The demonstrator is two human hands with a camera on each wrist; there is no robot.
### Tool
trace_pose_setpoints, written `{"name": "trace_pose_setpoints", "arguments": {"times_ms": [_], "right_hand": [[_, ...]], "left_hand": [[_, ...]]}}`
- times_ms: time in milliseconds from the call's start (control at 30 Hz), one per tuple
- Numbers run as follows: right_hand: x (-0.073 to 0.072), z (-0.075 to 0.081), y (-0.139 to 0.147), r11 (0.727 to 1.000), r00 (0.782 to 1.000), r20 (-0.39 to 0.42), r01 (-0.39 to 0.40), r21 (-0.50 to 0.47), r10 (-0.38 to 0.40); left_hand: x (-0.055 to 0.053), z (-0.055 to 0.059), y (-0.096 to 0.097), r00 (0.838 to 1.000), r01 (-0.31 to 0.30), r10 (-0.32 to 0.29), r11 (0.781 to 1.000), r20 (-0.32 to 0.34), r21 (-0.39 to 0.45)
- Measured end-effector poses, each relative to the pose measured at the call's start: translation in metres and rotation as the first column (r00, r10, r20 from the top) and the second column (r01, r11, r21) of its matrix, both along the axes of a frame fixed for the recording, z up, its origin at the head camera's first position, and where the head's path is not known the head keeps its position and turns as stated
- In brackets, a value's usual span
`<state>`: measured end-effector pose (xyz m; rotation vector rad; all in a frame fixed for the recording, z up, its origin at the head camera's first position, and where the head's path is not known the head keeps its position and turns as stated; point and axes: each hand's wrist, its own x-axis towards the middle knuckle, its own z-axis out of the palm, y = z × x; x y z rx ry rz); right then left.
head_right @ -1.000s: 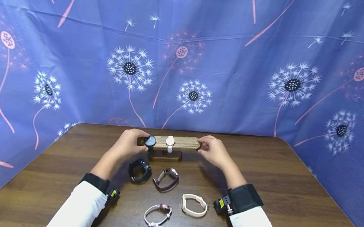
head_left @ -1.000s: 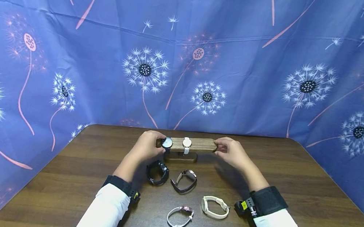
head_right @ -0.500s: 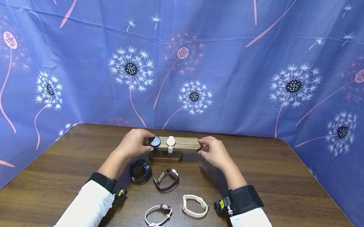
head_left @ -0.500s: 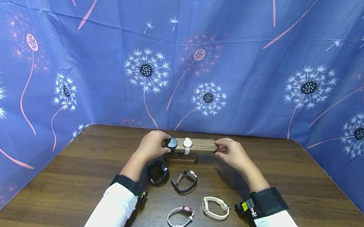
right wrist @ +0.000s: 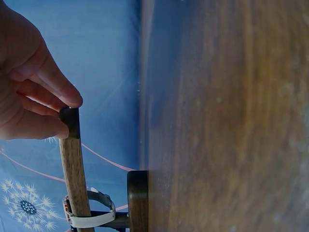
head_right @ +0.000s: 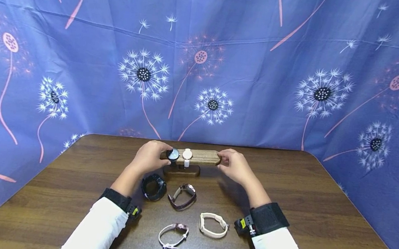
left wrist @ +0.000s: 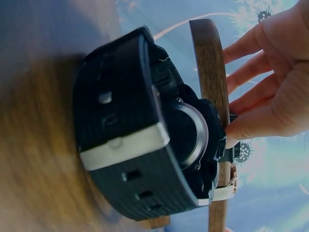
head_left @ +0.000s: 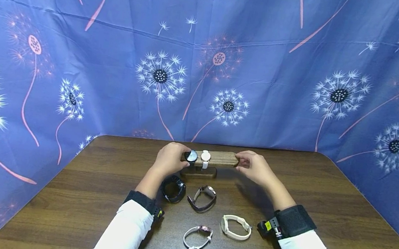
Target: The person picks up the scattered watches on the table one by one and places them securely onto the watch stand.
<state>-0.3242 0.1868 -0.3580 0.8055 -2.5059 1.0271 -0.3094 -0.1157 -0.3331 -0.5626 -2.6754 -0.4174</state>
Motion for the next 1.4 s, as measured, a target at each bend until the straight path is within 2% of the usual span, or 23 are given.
{"name": "trace_pose_setpoints", "arguments": {"times_ms": [333, 667, 933, 1167, 1400], "right_hand": [[0.0029, 0.0021, -0.0013, 1.0, 1.0, 0.011, 0.003, -0.001, -0.003], [0.0022, 0.0015, -0.0009, 1.0, 1.0, 0.01, -0.005, -0.008, 0.005], [0.0027, 0.003, -0.0004, 1.0, 1.0, 0.026, -0.01, -0.001, 0.01], [0.0035, 0.0051, 0.0015, 1.0, 0.999, 0.051, -0.02, 0.004, 0.02], [0.0062, 0.0075, 0.0027, 1.0, 1.0, 0.022, 0.006, 0.027, -0.007]], "left_hand": [[0.0026, -0.0021, 0.0052, 0.999, -0.005, 0.004, 1.0, -0.042, -0.027], [0.0035, -0.0019, 0.0078, 0.998, -0.004, 0.001, 0.999, -0.056, -0.038], [0.0015, -0.002, 0.0072, 0.998, 0.003, -0.006, 0.999, -0.055, -0.045], [-0.0003, -0.001, 0.0057, 1.0, -0.003, 0.002, 0.999, -0.026, -0.035], [-0.0011, -0.0031, 0.0053, 1.0, -0.001, 0.0, 0.999, -0.031, -0.034]]}}
